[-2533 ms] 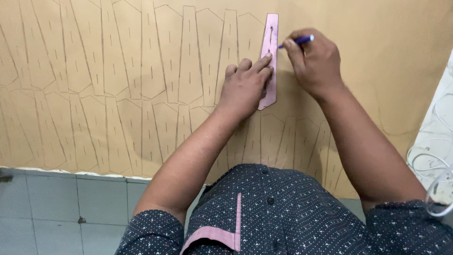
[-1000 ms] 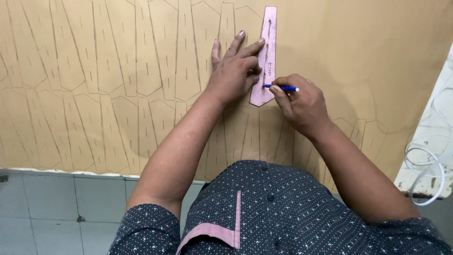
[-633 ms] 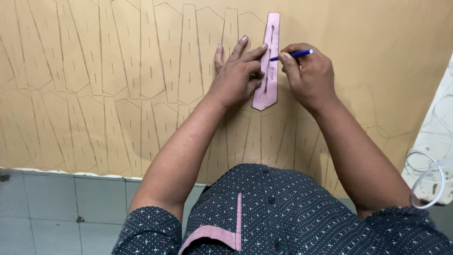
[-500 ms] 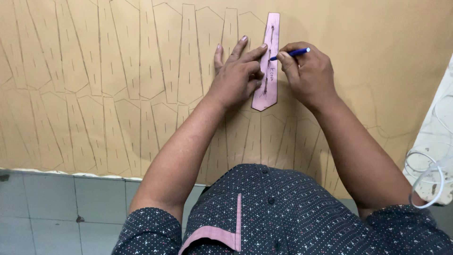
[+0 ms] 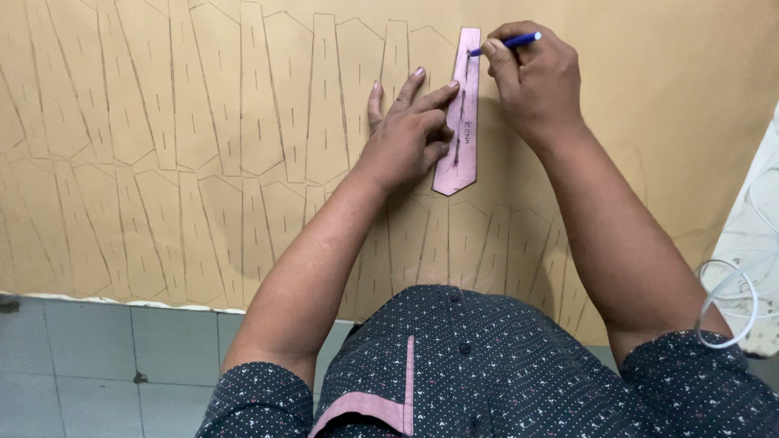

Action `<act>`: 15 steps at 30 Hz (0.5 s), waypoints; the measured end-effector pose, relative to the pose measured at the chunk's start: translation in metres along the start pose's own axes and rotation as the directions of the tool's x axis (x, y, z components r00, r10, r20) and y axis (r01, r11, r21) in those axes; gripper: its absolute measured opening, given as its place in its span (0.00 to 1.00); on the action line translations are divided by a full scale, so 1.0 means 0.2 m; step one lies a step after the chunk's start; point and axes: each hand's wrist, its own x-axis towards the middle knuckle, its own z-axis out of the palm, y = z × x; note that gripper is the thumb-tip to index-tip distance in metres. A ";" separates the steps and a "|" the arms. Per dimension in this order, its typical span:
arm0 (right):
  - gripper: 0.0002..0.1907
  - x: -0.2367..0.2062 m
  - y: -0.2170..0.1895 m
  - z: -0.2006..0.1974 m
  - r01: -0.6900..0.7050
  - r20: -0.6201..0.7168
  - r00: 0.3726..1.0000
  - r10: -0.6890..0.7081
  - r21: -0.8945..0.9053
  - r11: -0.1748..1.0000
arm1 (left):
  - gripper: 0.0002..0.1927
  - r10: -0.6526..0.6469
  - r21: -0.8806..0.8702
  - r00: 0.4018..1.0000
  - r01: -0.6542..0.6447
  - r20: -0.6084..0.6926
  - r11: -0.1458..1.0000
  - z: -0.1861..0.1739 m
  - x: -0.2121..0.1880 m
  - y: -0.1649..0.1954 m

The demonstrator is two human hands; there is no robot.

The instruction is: The person holds a pink paper pattern piece on a large sheet of brown kraft paper and traces around it with a pen, repositioning the pattern and drawing lines along its edges and interior markings. They occasionally lift and flip the pattern piece to trace other sides.

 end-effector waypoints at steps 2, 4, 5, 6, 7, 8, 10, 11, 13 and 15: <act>0.06 -0.01 0.00 0.01 0.131 -0.048 0.990 -0.132 -0.038 0.991 | 0.06 0.005 -0.001 1.000 -0.005 0.008 1.000 0.00 0.00 0.00; 0.06 -0.04 0.00 0.02 0.162 -0.038 0.985 -0.166 -0.086 0.983 | 0.06 -0.002 -0.005 1.000 0.002 0.017 1.000 0.00 0.00 -0.01; 0.07 -0.07 -0.01 0.02 0.133 -0.011 0.991 -0.135 -0.120 0.984 | 0.06 -0.005 -0.009 1.000 0.005 0.017 1.000 0.00 0.00 -0.01; 0.07 -0.08 -0.01 0.02 0.107 0.014 0.994 -0.106 -0.155 0.982 | 0.06 -0.007 -0.011 1.000 0.007 0.016 1.000 0.00 0.00 -0.01; 0.07 -0.10 -0.01 0.02 0.092 -0.005 0.996 -0.093 -0.122 0.988 | 0.06 -0.002 -0.007 1.000 0.002 0.012 1.000 0.00 0.00 -0.01; 0.06 -0.11 -0.01 0.02 0.075 -0.022 0.997 -0.077 -0.088 0.993 | 0.06 0.002 -0.004 1.000 -0.002 0.011 1.000 0.00 0.00 -0.01; 0.07 -0.13 -0.01 0.01 -0.022 -0.047 0.999 0.023 0.017 1.000 | 0.10 0.006 -0.004 1.000 -0.006 0.008 1.000 0.01 -0.01 -0.02; 0.07 -0.14 -0.02 0.00 -0.099 -0.050 0.993 0.104 0.089 0.991 | 0.13 0.006 -0.007 1.000 -0.006 0.002 1.000 0.01 -0.01 -0.02; 0.06 -0.16 -0.03 0.01 -0.379 0.038 0.924 0.382 0.245 0.892 | 0.20 0.007 -0.009 1.000 -0.007 -0.003 1.000 0.02 -0.01 -0.02; 0.09 -0.19 -0.05 0.04 -0.718 0.250 0.691 0.678 0.348 0.604 | 0.27 0.015 -0.001 1.000 -0.015 -0.011 1.000 0.02 -0.01 -0.03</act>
